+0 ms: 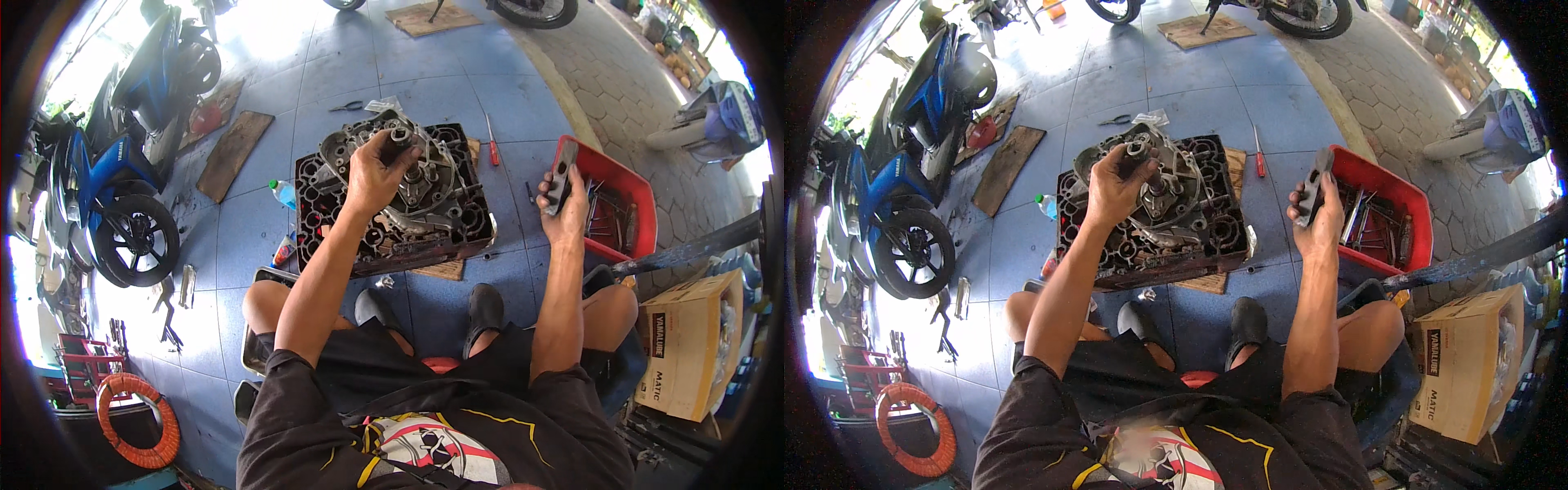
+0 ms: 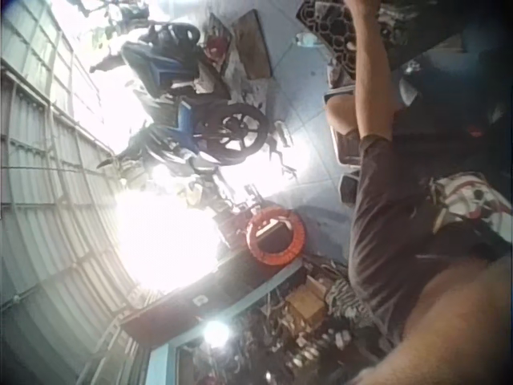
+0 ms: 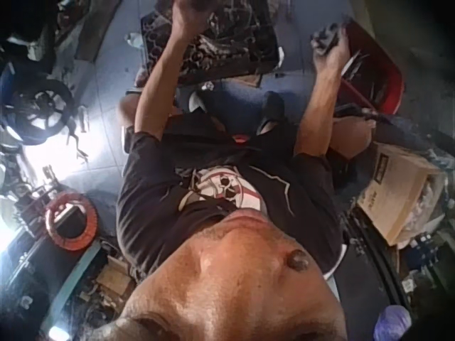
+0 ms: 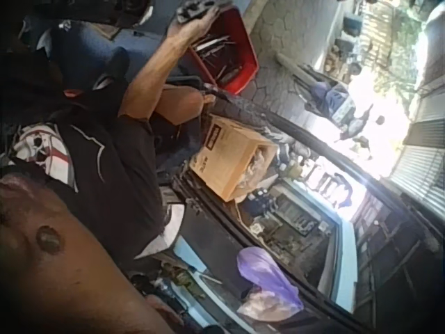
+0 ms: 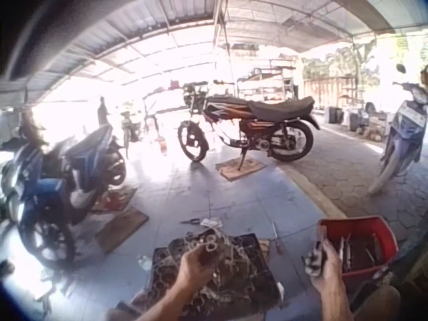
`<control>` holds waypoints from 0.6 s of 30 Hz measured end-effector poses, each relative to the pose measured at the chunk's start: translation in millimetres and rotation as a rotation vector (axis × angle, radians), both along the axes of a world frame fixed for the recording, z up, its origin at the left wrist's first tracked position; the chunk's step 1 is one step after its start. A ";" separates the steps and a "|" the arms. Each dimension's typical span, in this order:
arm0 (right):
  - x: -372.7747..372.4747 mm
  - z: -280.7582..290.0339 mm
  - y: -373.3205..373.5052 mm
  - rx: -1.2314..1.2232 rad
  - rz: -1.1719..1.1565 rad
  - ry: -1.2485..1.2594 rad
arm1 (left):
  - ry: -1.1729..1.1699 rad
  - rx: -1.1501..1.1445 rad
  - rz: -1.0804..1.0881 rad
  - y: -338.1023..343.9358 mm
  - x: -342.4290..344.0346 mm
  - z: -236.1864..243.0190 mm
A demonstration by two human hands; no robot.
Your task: Disassembling and inspecting components of a motorcycle engine block in a service bay.
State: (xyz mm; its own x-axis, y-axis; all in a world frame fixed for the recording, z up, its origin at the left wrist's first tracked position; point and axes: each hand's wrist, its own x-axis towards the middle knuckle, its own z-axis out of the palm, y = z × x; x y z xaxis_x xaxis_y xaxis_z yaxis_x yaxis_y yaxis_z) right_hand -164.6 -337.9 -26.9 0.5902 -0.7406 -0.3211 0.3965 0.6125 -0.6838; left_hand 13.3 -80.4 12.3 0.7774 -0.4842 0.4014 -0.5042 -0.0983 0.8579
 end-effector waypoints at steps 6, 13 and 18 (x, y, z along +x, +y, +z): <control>1.8 99.2 37.8 -0.648 0.424 0.064 | -0.118 0.121 0.067 -8.5 -8.1 8.2; 63.4 138.9 83.1 -1.687 0.430 0.115 | -0.359 -0.084 0.155 -25.7 1.3 -33.7; 100.9 132.7 112.1 -1.976 0.296 -0.069 | -0.348 -0.138 0.203 -18.7 -12.2 -30.0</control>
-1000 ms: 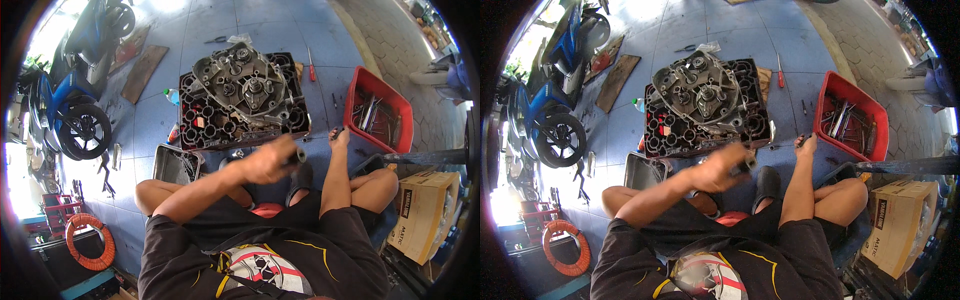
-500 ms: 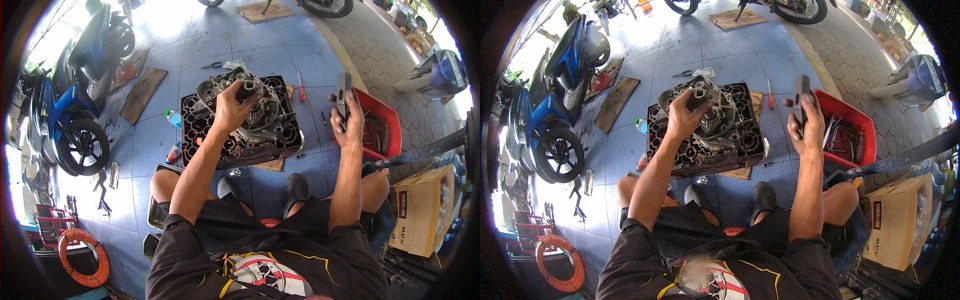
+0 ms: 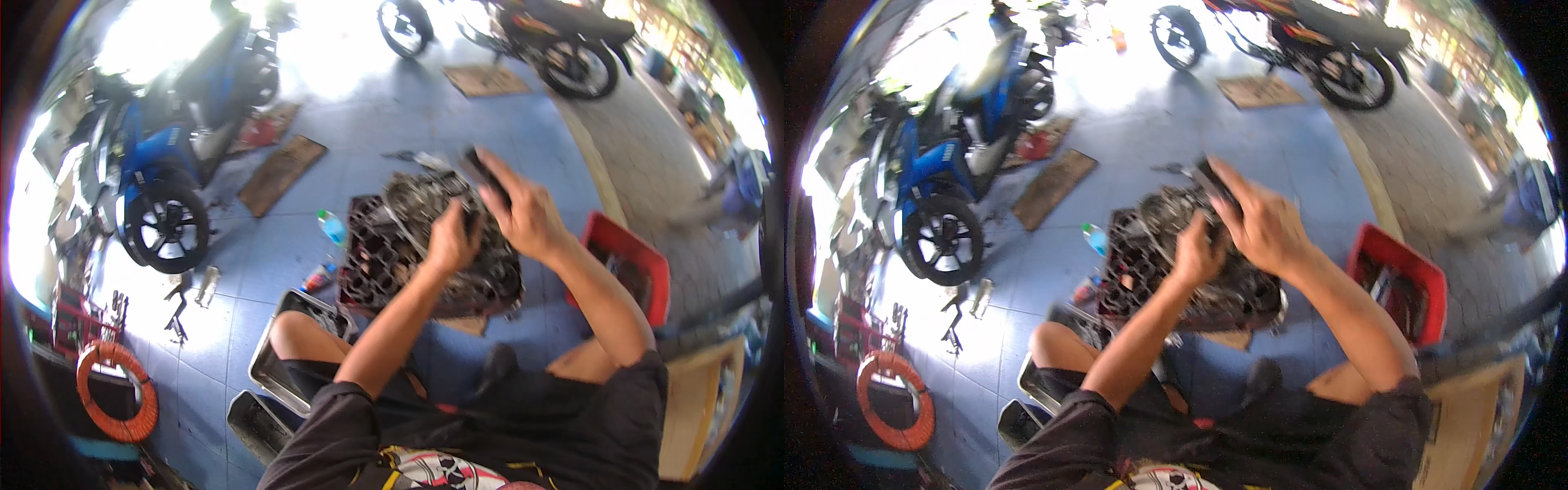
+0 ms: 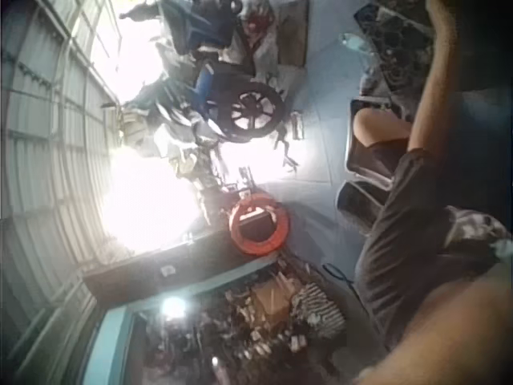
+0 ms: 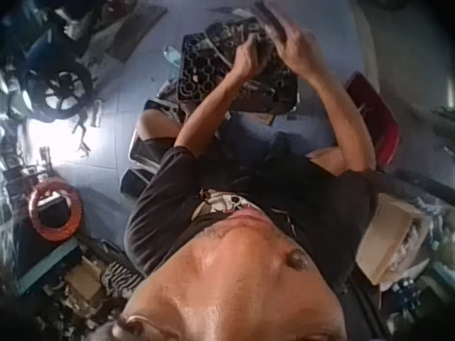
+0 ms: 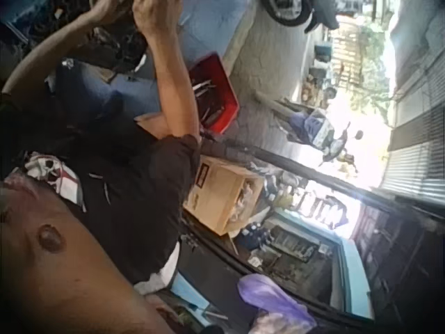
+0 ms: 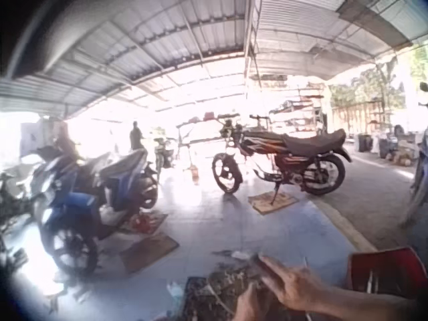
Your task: Disassembling and inspecting components of a motorcycle engine block in a service bay.
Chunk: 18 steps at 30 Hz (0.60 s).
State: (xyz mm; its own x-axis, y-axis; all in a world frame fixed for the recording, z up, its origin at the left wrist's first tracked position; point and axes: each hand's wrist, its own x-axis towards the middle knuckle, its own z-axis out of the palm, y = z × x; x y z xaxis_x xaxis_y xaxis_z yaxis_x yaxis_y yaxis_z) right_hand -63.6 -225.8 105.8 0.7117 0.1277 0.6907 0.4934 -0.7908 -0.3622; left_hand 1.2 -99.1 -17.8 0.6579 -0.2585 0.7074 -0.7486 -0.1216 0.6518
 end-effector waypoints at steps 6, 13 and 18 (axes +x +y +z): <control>-0.2 -0.4 -5.9 -0.285 -0.054 0.551 | 0.122 -0.030 -0.115 -4.7 -9.7 -10.9; 29.1 36.1 -8.0 -0.142 0.156 0.023 | 0.160 0.021 -0.071 -0.7 -1.8 1.3; 22.6 77.2 15.3 0.384 -0.087 -0.318 | 0.135 0.057 -0.073 -3.0 6.3 -3.9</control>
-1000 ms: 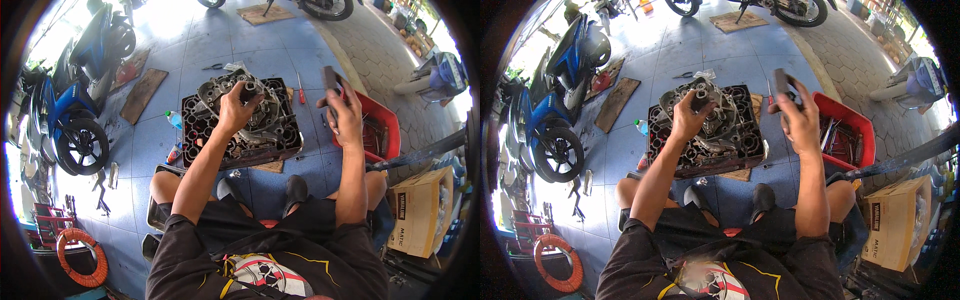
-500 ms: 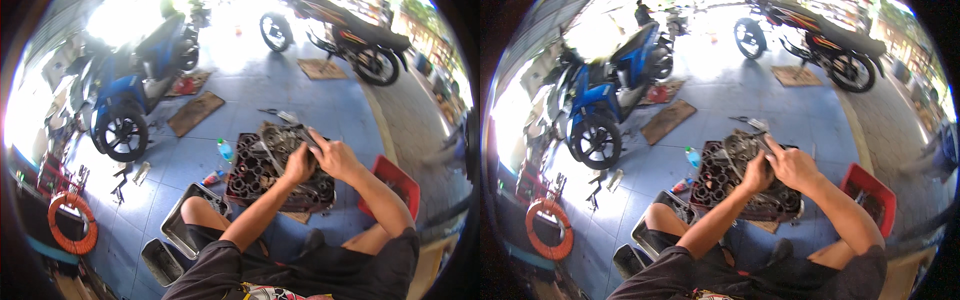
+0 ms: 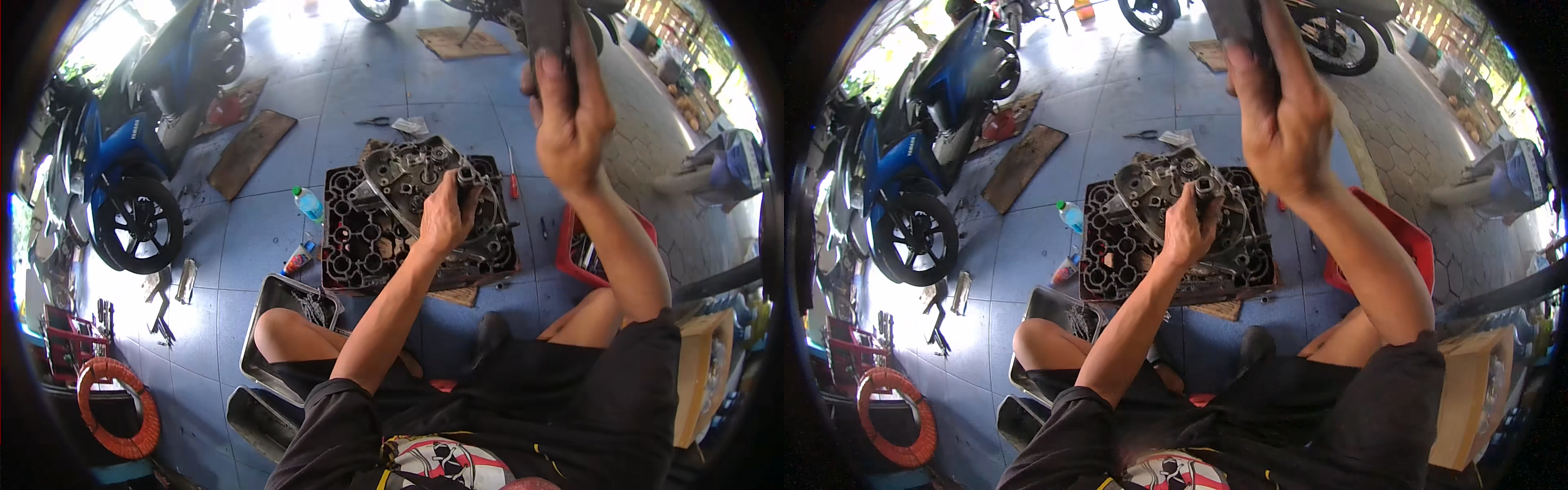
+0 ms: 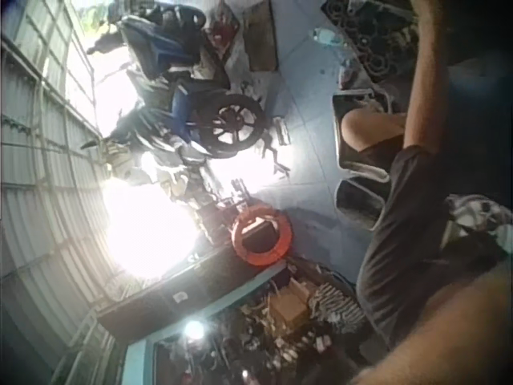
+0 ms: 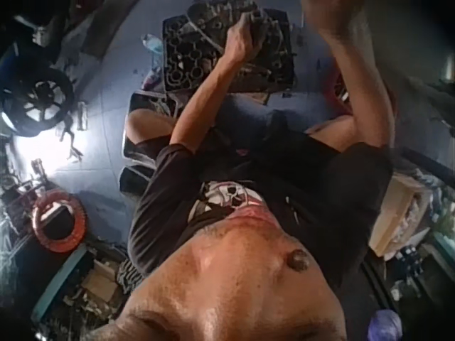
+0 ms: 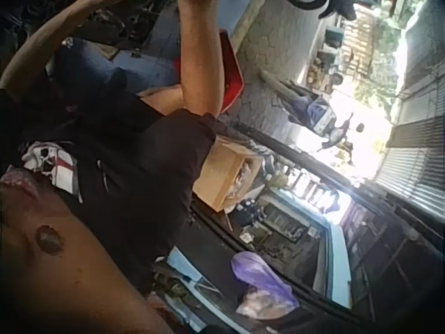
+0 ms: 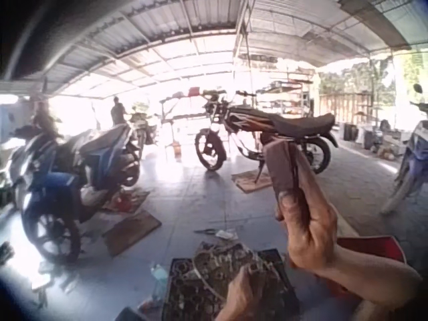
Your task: Disassembling and inspecting components of a motorcycle engine block in a service bay.
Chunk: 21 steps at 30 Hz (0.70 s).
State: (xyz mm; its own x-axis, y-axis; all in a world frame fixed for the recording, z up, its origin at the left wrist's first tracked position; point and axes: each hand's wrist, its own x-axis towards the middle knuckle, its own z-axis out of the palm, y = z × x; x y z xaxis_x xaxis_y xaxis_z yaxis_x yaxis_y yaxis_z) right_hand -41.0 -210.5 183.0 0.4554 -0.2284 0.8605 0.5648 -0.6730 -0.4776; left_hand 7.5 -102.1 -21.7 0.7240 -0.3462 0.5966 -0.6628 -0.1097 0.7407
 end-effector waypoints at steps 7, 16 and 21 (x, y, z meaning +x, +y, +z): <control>0.5 -46.5 -9.0 -0.498 0.170 0.310 | -0.001 0.040 -0.037 -3.8 -4.9 -6.9; -22.3 -72.2 -20.0 -0.650 -0.040 1.159 | 0.062 0.016 -0.025 -0.9 -6.0 -3.3; -4.6 12.0 -29.1 -0.396 0.051 0.094 | -0.021 0.019 0.006 5.9 -4.7 1.7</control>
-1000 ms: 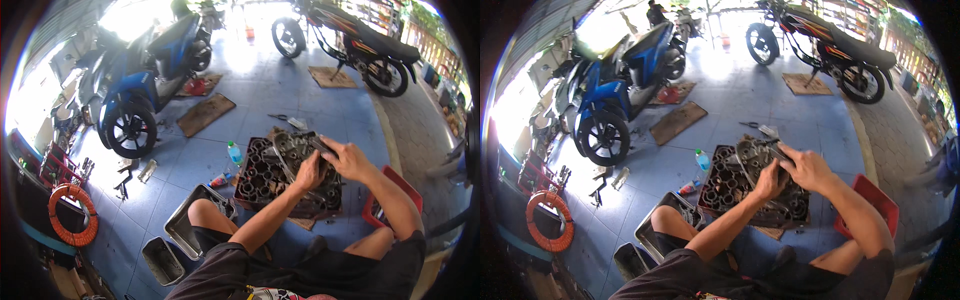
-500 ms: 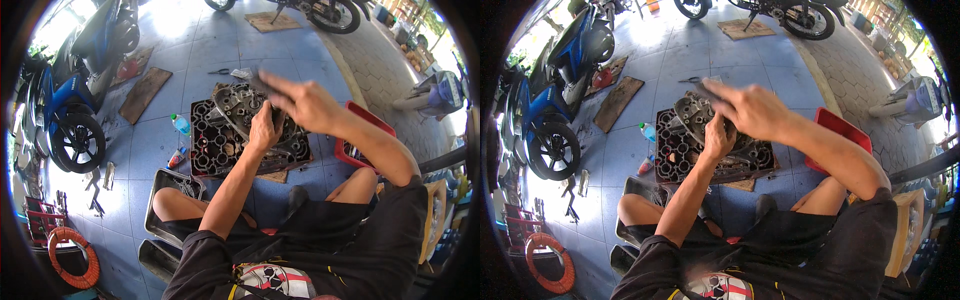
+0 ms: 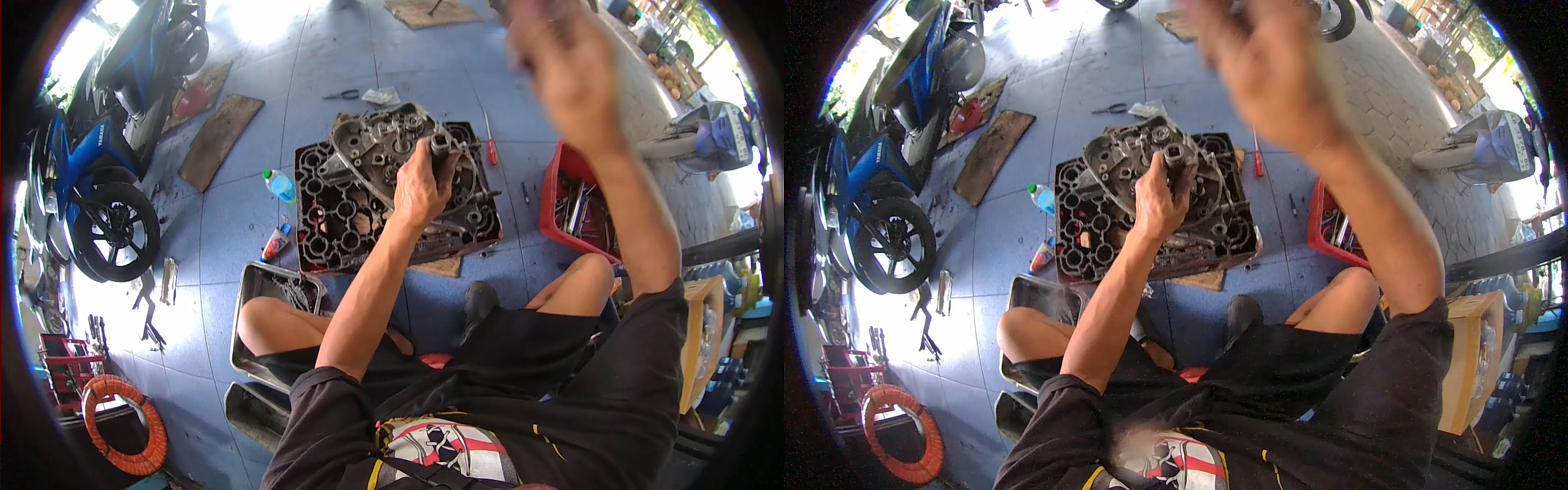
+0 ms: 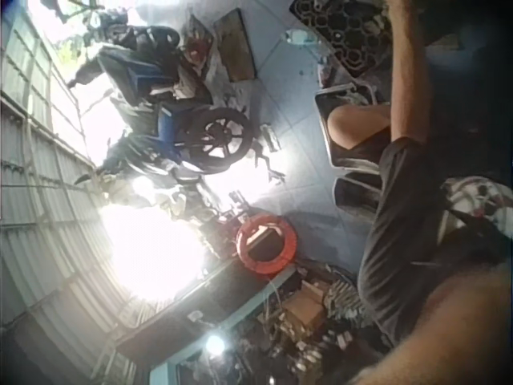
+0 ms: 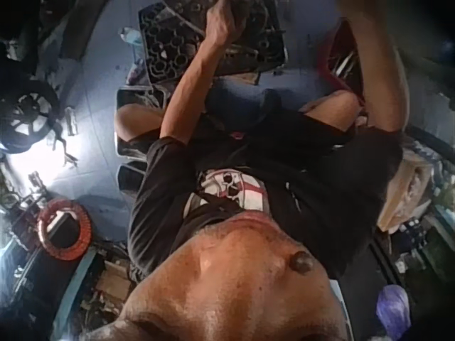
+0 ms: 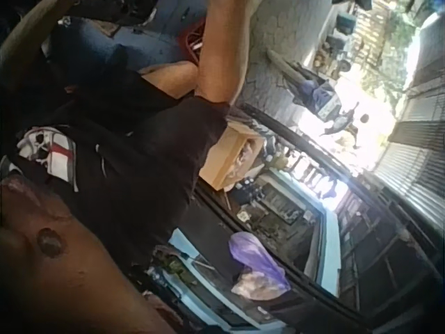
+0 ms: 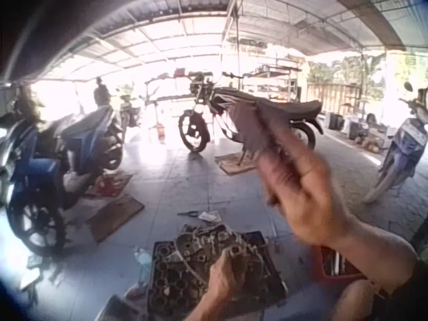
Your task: Disassembling and inspecting components of a motorcycle engine block in a service bay.
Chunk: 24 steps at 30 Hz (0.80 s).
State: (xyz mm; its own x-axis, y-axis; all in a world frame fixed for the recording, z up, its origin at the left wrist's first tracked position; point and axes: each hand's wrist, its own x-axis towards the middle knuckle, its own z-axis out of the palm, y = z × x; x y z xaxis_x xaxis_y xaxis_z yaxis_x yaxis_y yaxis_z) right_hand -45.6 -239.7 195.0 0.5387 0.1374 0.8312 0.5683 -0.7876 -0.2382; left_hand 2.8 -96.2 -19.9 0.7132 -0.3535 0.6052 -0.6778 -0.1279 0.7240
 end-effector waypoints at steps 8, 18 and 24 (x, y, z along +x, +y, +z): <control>-11.8 -89.4 -5.6 -0.275 -0.049 0.239 | 0.123 0.002 -0.068 -5.1 0.6 0.0; -1.0 -87.4 2.9 -0.142 -0.018 -0.113 | 0.052 0.006 -0.025 -3.3 -0.8 -3.1; -1.5 -30.7 4.1 0.069 0.008 0.170 | 0.053 0.033 0.002 -5.9 0.2 -2.8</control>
State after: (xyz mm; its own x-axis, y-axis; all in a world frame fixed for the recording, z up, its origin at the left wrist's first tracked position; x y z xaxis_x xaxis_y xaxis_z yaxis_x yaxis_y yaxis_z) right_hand -47.1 -235.6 164.3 0.6713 0.0880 0.7359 0.5212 -0.7620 -0.3843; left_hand 2.9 -102.1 -22.7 0.7446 -0.3711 0.5549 -0.6385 -0.1535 0.7542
